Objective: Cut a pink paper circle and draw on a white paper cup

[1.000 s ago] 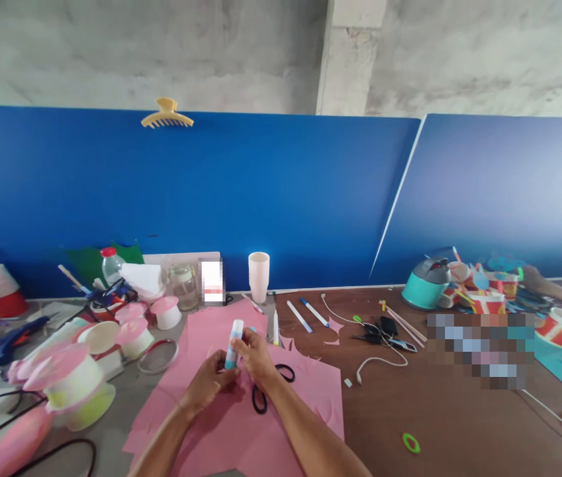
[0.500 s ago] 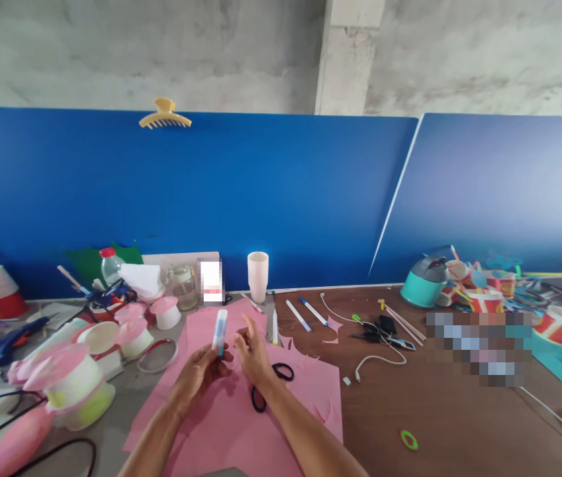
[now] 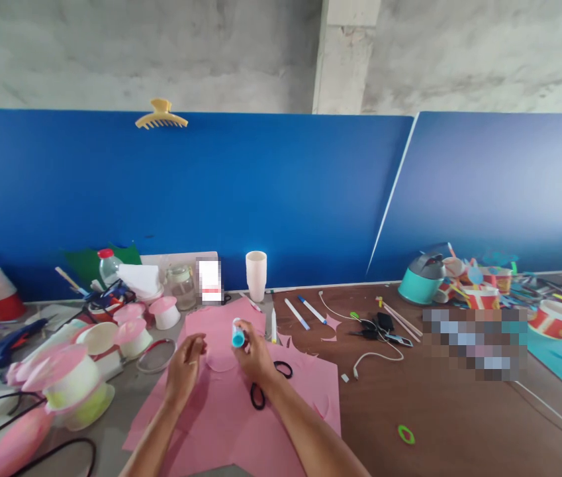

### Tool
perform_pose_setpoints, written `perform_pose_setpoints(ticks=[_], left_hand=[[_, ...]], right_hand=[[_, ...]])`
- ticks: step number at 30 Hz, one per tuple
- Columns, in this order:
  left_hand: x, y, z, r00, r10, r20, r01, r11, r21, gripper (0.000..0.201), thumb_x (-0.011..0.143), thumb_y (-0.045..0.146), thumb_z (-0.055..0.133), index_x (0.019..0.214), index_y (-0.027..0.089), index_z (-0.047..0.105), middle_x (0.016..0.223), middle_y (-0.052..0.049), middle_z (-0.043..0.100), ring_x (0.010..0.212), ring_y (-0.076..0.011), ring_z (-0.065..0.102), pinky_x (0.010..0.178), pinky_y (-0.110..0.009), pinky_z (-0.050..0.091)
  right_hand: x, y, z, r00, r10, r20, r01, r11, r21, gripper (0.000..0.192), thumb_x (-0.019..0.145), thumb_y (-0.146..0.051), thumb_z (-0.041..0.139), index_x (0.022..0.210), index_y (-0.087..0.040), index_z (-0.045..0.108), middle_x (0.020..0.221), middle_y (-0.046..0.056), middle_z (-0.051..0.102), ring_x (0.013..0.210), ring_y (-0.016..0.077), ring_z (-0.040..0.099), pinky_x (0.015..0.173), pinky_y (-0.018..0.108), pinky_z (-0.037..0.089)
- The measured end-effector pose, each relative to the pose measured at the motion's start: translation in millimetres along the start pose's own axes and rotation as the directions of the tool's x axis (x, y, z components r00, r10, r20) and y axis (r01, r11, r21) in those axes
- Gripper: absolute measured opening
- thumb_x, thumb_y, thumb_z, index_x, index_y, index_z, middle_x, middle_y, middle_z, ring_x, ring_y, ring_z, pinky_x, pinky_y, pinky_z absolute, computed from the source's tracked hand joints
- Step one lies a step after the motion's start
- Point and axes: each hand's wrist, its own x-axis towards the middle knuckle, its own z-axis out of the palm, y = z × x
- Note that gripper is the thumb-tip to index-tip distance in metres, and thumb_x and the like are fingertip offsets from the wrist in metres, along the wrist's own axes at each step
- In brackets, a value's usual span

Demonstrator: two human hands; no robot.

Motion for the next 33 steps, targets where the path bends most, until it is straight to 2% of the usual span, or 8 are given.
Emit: perform_pose_setpoints(ticks=[2,4,6,10,14,20,25,33], left_hand=[[4,-7,-1.8,0.995,0.094,-0.034,-0.089,0.987,0.132,0.029,0.085,0.043,0.054,0.095,0.022,0.071,0.099,-0.010,0.076,0.097,-0.0289,0.069,0.089,-0.038,0.051],[4,-14,-0.1,0.987,0.145,0.061,-0.157,0.946,0.284,0.029,0.085,0.035,0.051,0.099,0.021,0.072,0.109,-0.013,0.075,0.108,-0.0318,0.066,0.099,-0.044,0.047],[-1,-17,3.6,0.975,0.150,0.166,-0.206,0.887,0.412,0.029,0.085,0.031,0.052,0.103,0.022,0.073,0.115,-0.013,0.075,0.117,-0.0344,0.062,0.110,-0.050,0.038],[-11,-13,8.9,0.951,0.075,0.301,-0.243,0.785,0.570,0.042,0.083,0.032,0.060,0.124,0.022,0.067,0.134,-0.014,0.067,0.140,-0.0406,0.043,0.120,-0.060,0.011],[-15,-5,8.6,0.921,-0.046,0.388,-0.267,0.651,0.710,0.060,0.087,0.035,0.055,0.144,0.015,0.051,0.147,-0.017,0.057,0.147,-0.0402,0.033,0.121,-0.062,0.007],[-16,-2,9.7,0.918,-0.105,0.382,-0.264,0.556,0.788,0.063,0.090,0.035,0.051,0.150,0.016,0.044,0.156,-0.014,0.048,0.150,-0.0357,0.030,0.123,-0.059,0.011],[-15,-2,9.0,0.900,-0.108,0.423,-0.299,0.553,0.778,0.067,0.089,0.037,0.054,0.151,0.015,0.042,0.156,-0.015,0.047,0.149,-0.0376,0.032,0.121,-0.063,0.013],[-15,-5,8.0,0.903,-0.090,0.421,-0.298,0.575,0.762,0.059,0.090,0.036,0.053,0.145,0.015,0.049,0.153,-0.016,0.051,0.146,-0.0383,0.036,0.119,-0.067,0.015]], right_hand=[[3,0,0,0.996,0.088,-0.022,-0.086,0.991,0.104,0.028,0.090,-0.039,0.054,0.108,-0.020,0.064,0.061,-0.003,0.058,0.051,0.0136,0.050,0.050,0.025,0.044],[5,-1,-2,0.987,0.152,-0.047,-0.142,0.975,0.169,0.033,0.092,-0.050,0.051,0.097,-0.020,0.064,0.051,-0.007,0.047,0.044,0.0115,0.042,0.046,0.024,0.039],[7,-1,-2,0.982,0.170,-0.076,-0.155,0.972,0.175,0.040,0.091,-0.057,0.052,0.086,-0.019,0.064,0.050,-0.006,0.046,0.045,0.0110,0.040,0.046,0.024,0.038],[6,0,1,0.982,0.173,-0.083,-0.159,0.976,0.150,0.042,0.088,-0.060,0.056,0.076,-0.020,0.063,0.057,-0.002,0.052,0.052,0.0130,0.046,0.050,0.026,0.040],[0,-1,7,0.985,0.165,-0.049,-0.161,0.984,0.074,0.026,0.087,-0.046,0.060,0.085,-0.020,0.065,0.065,0.000,0.061,0.059,0.0160,0.055,0.055,0.027,0.043],[-6,-2,9,0.993,0.116,-0.003,-0.116,0.990,-0.077,0.012,0.082,-0.031,0.062,0.081,-0.019,0.064,0.064,-0.001,0.063,0.059,0.0158,0.057,0.060,0.028,0.041],[-5,2,8,0.992,0.122,-0.011,-0.122,0.981,-0.153,0.013,0.086,-0.028,0.058,0.075,-0.021,0.058,0.060,-0.001,0.062,0.055,0.0155,0.056,0.056,0.027,0.040],[-6,5,9,0.995,0.078,0.069,-0.055,0.954,-0.294,0.013,0.089,-0.027,0.057,0.077,-0.022,0.056,0.064,-0.001,0.063,0.059,0.0165,0.059,0.061,0.028,0.044]])
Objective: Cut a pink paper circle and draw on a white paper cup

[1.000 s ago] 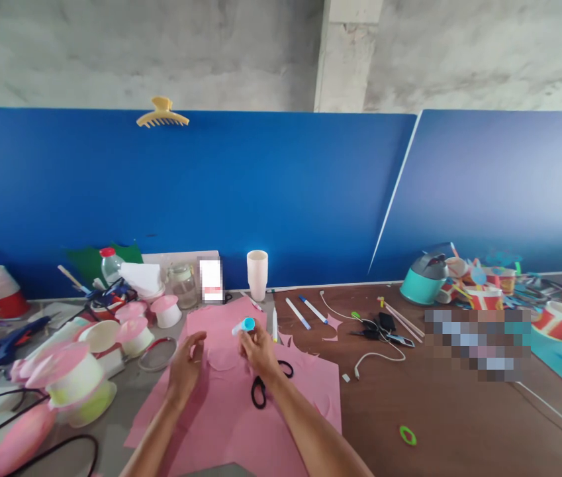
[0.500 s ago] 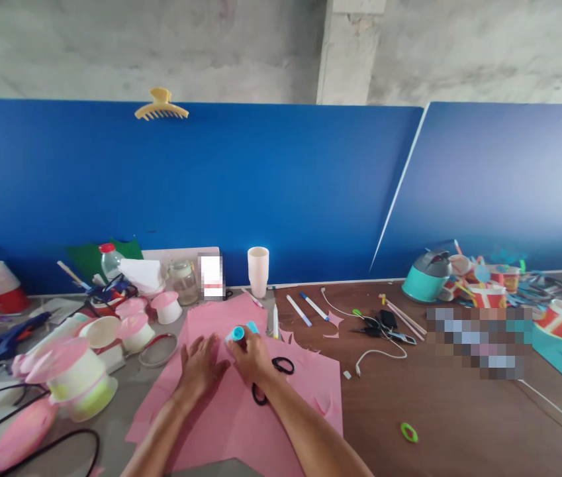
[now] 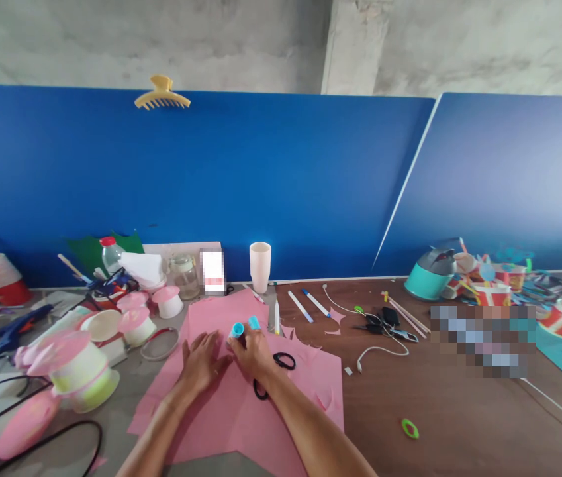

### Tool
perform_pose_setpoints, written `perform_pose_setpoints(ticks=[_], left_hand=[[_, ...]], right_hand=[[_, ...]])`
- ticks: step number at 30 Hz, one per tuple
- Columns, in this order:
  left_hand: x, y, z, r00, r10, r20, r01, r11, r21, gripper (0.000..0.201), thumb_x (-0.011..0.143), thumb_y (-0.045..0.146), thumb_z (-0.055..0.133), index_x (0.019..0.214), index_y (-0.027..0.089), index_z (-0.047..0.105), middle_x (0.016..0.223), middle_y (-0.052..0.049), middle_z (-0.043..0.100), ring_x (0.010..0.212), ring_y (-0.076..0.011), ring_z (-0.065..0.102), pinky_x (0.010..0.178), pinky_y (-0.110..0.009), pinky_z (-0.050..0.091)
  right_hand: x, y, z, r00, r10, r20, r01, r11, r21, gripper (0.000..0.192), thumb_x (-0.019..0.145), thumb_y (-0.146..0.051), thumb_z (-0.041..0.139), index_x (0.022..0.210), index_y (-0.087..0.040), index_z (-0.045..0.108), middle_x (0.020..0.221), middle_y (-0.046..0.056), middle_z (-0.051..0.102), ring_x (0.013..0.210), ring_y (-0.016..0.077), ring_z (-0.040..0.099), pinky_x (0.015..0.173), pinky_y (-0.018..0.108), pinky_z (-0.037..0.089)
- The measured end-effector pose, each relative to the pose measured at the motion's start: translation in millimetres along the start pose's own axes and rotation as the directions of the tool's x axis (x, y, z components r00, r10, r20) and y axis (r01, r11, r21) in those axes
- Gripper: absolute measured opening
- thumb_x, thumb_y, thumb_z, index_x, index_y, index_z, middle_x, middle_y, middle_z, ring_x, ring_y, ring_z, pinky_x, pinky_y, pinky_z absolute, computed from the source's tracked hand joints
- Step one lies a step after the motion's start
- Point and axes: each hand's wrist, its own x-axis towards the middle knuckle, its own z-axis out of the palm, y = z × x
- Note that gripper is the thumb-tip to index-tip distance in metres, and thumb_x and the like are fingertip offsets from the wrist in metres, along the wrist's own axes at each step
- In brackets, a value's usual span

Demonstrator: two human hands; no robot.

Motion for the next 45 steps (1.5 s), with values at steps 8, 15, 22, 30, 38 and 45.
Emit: perform_pose_setpoints(ticks=[8,15,22,30,38,45], left_hand=[[5,-7,11.8,0.992,-0.033,-0.121,0.030,0.999,-0.028,0.047,0.095,0.015,0.035,0.131,0.024,0.063,0.141,-0.008,0.064,0.139,-0.0299,0.047,0.120,-0.064,0.014],[9,-10,17.9,0.987,-0.039,-0.156,0.035,0.999,-0.028,0.042,0.096,0.019,0.039,0.127,0.030,0.066,0.141,-0.005,0.065,0.137,-0.0303,0.048,0.119,-0.066,0.014],[8,-8,14.7,0.990,-0.040,-0.134,0.037,0.999,-0.021,0.043,0.096,0.020,0.040,0.128,0.032,0.066,0.143,-0.004,0.063,0.139,-0.0308,0.046,0.118,-0.066,0.014],[6,-6,9.3,0.995,-0.029,-0.097,0.024,0.998,-0.052,0.046,0.093,0.017,0.040,0.132,0.027,0.063,0.145,-0.007,0.061,0.140,-0.0315,0.044,0.117,-0.069,0.011],[4,-2,5.3,0.995,-0.043,-0.085,0.041,0.999,-0.029,0.047,0.092,0.016,0.041,0.132,0.028,0.063,0.146,-0.006,0.060,0.141,-0.0308,0.044,0.117,-0.070,0.015],[4,-2,6.6,0.995,-0.039,-0.092,0.035,0.999,-0.042,0.046,0.092,0.015,0.042,0.128,0.032,0.065,0.145,-0.005,0.061,0.140,-0.0309,0.045,0.117,-0.069,0.015]], right_hand=[[3,2,-2,0.999,-0.042,-0.027,0.038,0.991,-0.131,0.016,0.090,-0.024,0.056,0.074,-0.023,0.054,0.057,-0.002,0.059,0.054,0.0170,0.057,0.057,0.028,0.042],[4,3,-1,0.995,-0.093,-0.041,0.082,0.973,-0.217,0.015,0.087,-0.023,0.057,0.072,-0.024,0.052,0.055,-0.002,0.059,0.053,0.0178,0.056,0.060,0.030,0.042],[3,-1,-3,0.992,-0.117,-0.042,0.101,0.954,-0.283,0.018,0.087,-0.021,0.054,0.069,-0.023,0.053,0.053,-0.003,0.056,0.054,0.0159,0.055,0.072,0.029,0.044],[3,-5,-9,0.998,-0.065,-0.009,0.061,0.971,-0.233,0.019,0.084,-0.024,0.060,0.065,-0.022,0.056,0.054,-0.002,0.057,0.057,0.0174,0.057,0.073,0.031,0.046],[8,-10,-26,0.994,0.078,-0.076,-0.079,0.997,-0.017,0.039,0.095,-0.033,0.045,0.060,-0.021,0.058,0.050,0.000,0.056,0.053,0.0165,0.058,0.054,0.025,0.046],[11,-2,-26,0.976,0.127,-0.177,-0.123,0.992,0.033,0.041,0.096,-0.043,0.039,0.063,-0.023,0.052,0.053,0.000,0.056,0.051,0.0156,0.054,0.051,0.025,0.043]])
